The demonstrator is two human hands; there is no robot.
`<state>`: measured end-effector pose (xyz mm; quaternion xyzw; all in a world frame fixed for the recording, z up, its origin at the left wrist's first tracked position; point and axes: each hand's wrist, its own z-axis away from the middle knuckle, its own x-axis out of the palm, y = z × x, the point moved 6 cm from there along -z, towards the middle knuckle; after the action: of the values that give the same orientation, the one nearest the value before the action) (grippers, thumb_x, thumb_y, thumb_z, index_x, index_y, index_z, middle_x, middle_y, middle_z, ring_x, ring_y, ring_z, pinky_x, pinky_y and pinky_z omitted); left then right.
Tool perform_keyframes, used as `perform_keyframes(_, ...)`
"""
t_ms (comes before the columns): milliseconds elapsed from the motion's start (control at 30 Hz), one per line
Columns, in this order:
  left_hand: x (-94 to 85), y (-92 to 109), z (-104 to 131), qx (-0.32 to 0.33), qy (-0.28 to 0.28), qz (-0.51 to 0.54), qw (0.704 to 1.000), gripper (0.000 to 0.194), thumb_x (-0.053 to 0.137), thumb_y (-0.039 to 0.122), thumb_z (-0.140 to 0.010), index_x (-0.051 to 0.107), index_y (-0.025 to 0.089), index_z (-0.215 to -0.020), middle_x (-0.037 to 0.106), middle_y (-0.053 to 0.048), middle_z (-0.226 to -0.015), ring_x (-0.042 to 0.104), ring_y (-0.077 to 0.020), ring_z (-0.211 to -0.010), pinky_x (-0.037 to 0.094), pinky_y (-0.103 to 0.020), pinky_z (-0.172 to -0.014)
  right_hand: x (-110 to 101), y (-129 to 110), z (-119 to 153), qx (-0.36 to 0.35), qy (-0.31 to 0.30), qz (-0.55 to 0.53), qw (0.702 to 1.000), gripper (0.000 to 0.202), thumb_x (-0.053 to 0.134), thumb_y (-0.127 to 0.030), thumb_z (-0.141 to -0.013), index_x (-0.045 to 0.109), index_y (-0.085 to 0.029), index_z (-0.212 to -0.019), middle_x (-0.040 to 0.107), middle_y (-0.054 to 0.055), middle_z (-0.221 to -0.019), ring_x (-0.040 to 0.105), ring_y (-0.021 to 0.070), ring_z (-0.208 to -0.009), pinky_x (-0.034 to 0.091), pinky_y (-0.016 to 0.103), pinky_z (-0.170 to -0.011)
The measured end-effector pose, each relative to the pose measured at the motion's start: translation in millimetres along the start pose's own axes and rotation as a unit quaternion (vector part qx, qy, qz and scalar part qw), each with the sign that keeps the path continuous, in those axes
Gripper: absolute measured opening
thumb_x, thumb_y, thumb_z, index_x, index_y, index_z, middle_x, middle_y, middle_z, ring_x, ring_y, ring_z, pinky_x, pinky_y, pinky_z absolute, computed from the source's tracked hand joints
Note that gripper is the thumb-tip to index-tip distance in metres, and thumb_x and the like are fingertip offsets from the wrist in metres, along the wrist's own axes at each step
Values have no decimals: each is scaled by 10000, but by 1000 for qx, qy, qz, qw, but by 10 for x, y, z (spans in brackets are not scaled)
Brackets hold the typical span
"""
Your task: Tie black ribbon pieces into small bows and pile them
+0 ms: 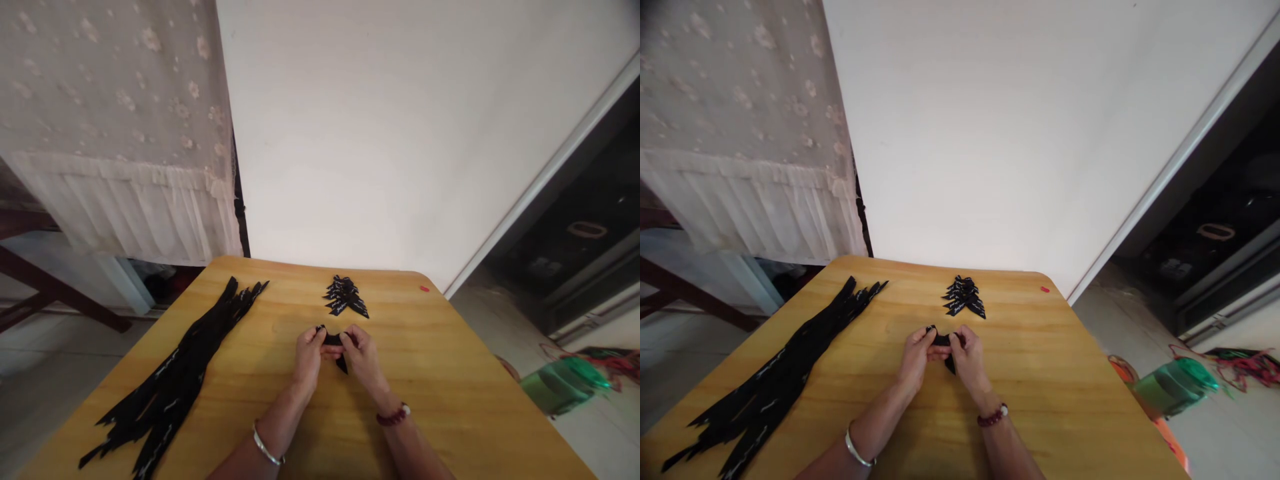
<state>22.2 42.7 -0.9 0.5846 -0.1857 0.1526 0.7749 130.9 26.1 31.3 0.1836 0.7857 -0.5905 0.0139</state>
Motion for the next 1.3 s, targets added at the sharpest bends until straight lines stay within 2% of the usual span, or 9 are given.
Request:
perform_keyframes(233,-18,-20,-17,-23,-1,-1,1000,191,573,297,-666,498,123,-686,631,-46,-595,607,-168,-449,473,-239,-423,16,50,2,22,1,-11,1000,222,463,-306,-710,392,-195,-531,349,-56,-492,333,97,-463,283,218,-443)
perform_keyframes(333,5,-28,-6,-66,-38,3,997,295,537,399,-686,513,108,-729,633,-70,-620,596,-156,-428,457,-226,-388,-13,107,-20,42,4,-15,999,227,481,-316,-708,416,-188,-532,377,-50,-490,358,101,-472,299,219,-451)
perform_keyframes(467,39,-10,19,-109,-88,19,990,438,442,530,-699,527,110,-790,638,-92,-775,566,-118,-380,413,-203,-320,-98,127,-54,43,21,-26,998,246,508,-338,-695,428,-183,-520,406,-45,-486,377,103,-478,308,220,-457)
perform_keyframes(533,27,6,16,-106,-87,14,990,399,507,502,-668,524,121,-785,629,-71,-792,552,-102,-363,396,-191,-300,-120,124,-60,44,23,-34,998,250,512,-347,-692,434,-181,-523,411,-45,-483,376,102,-474,307,219,-454)
perform_keyframes(667,14,-28,3,-108,-96,-18,989,309,665,335,-562,509,134,-739,590,-2,-631,536,-96,-345,359,-162,-276,-95,116,-51,48,8,-43,998,252,516,-357,-691,434,-178,-534,395,-50,-478,354,93,-459,290,215,-437)
perform_keyframes(800,9,-55,-18,-92,-99,-51,990,250,666,235,-539,530,121,-716,582,1,-577,517,-85,-340,347,-157,-272,-77,109,-29,59,0,-59,996,272,522,-372,-696,434,-179,-527,393,-46,-481,367,95,-467,295,215,-442)
perform_keyframes(933,-1,-39,-31,-73,-84,-65,992,194,629,219,-556,536,107,-683,566,0,-504,492,-80,-328,355,-164,-275,-84,109,-5,99,-3,-96,990,311,466,-431,-737,483,-174,-562,468,-16,-532,434,114,-515,340,224,-476)
perform_keyframes(1100,-5,-43,-37,-62,-72,-69,993,195,633,225,-535,525,118,-657,489,47,-436,478,-79,-313,339,-159,-261,15,63,0,104,-67,-109,986,252,619,-384,-615,513,-160,-571,453,-35,-502,402,100,-484,319,215,-446)
perform_keyframes(1300,33,-28,-9,-58,-92,-86,990,229,639,259,-536,515,127,-677,501,50,-480,441,-65,-276,329,-169,-242,5,64,-8,106,-48,-100,988,200,602,-333,-613,509,-160,-578,422,-54,-481,365,82,-450,292,201,-420)
